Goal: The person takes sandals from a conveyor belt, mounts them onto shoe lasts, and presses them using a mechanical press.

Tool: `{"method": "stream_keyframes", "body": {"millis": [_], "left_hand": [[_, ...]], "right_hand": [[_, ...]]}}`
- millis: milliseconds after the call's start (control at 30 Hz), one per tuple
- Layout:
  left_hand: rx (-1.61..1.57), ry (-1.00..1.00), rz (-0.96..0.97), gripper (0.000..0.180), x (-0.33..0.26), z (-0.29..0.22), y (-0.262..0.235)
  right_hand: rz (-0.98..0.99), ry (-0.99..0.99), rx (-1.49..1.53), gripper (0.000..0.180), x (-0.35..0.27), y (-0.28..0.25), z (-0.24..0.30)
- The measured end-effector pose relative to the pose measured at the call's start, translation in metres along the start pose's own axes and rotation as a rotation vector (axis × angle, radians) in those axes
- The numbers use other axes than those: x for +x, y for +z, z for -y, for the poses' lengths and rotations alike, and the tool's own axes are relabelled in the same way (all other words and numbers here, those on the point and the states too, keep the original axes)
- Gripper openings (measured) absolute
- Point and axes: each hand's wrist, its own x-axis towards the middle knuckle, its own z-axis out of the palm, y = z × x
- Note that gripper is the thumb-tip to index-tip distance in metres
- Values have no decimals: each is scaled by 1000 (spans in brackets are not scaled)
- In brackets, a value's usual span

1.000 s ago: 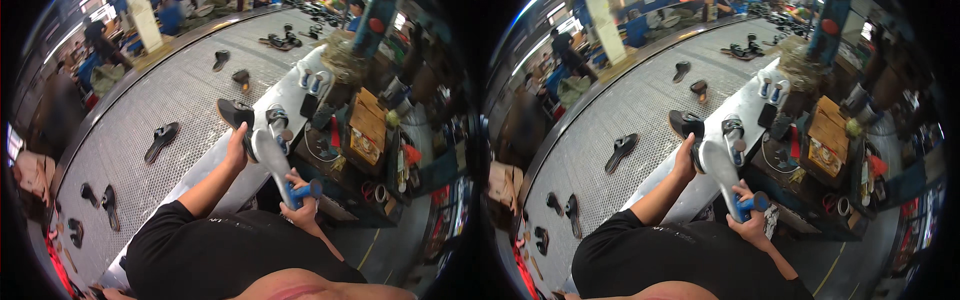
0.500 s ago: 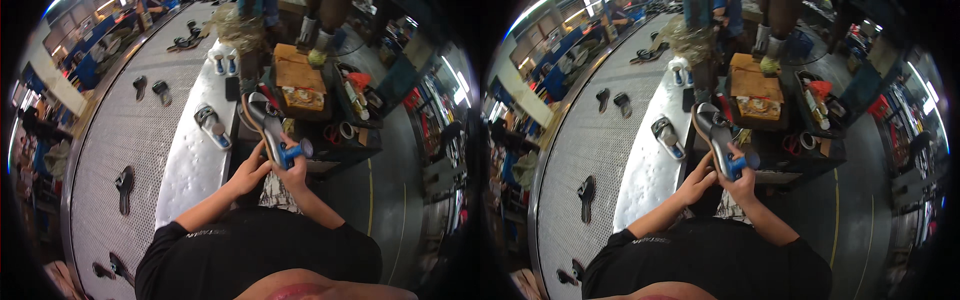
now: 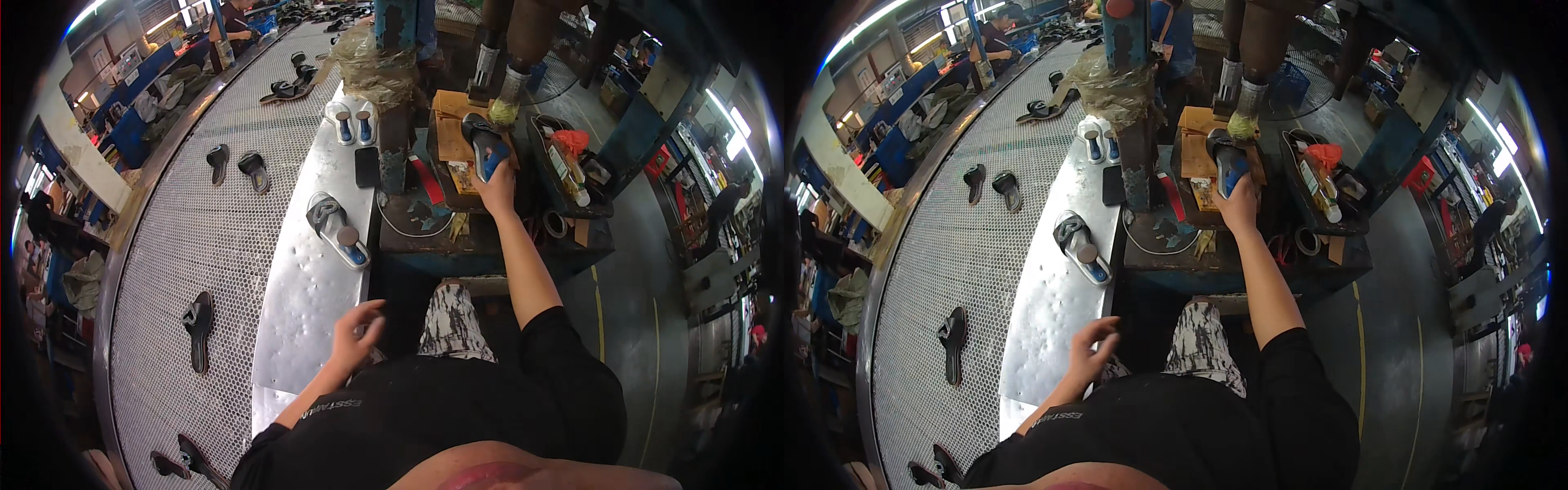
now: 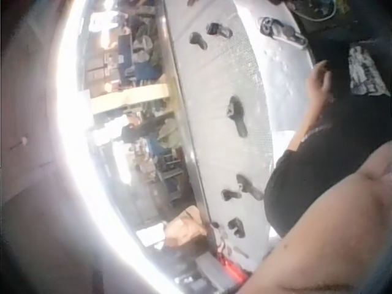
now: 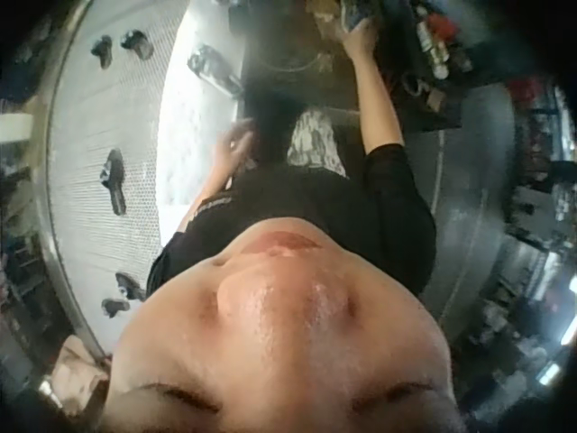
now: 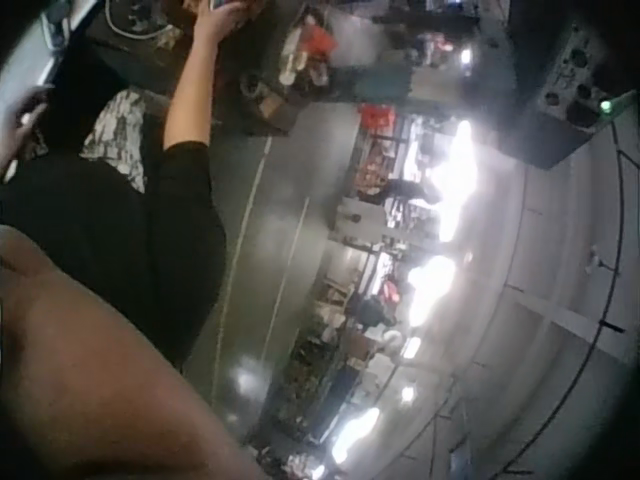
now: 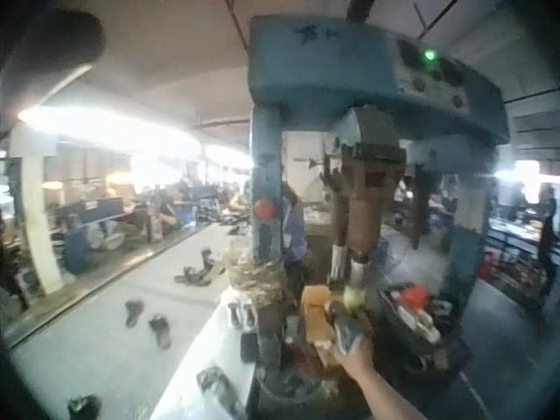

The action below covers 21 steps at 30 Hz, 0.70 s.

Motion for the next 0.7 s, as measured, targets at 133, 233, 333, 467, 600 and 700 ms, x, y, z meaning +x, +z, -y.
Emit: {"method": "stream_keyframes", "body": {"millis": [133, 233, 333, 467, 600, 700], "left_hand": [[179, 104, -338, 34, -25, 34, -61], [368, 139, -625, 35, -37, 57, -122], [622, 57, -868, 35, -54, 77, -188], [1233, -146, -1050, 62, -95, 128, -287], [1315, -849, -933, 68, -129, 164, -330], [1293, -722, -838, 64, -158, 176, -329]], "right_hand": [[27, 22, -43, 80, -2, -5, 13], [-7, -11, -54, 80, -4, -2, 9], [-10, -17, -99, 79, 7, 3, 11], [70, -31, -52, 74, 28, 7, 5], [-34, -1, -94, 80, 10, -2, 10], [-440, -220, 30, 71, -46, -14, 66]]}}
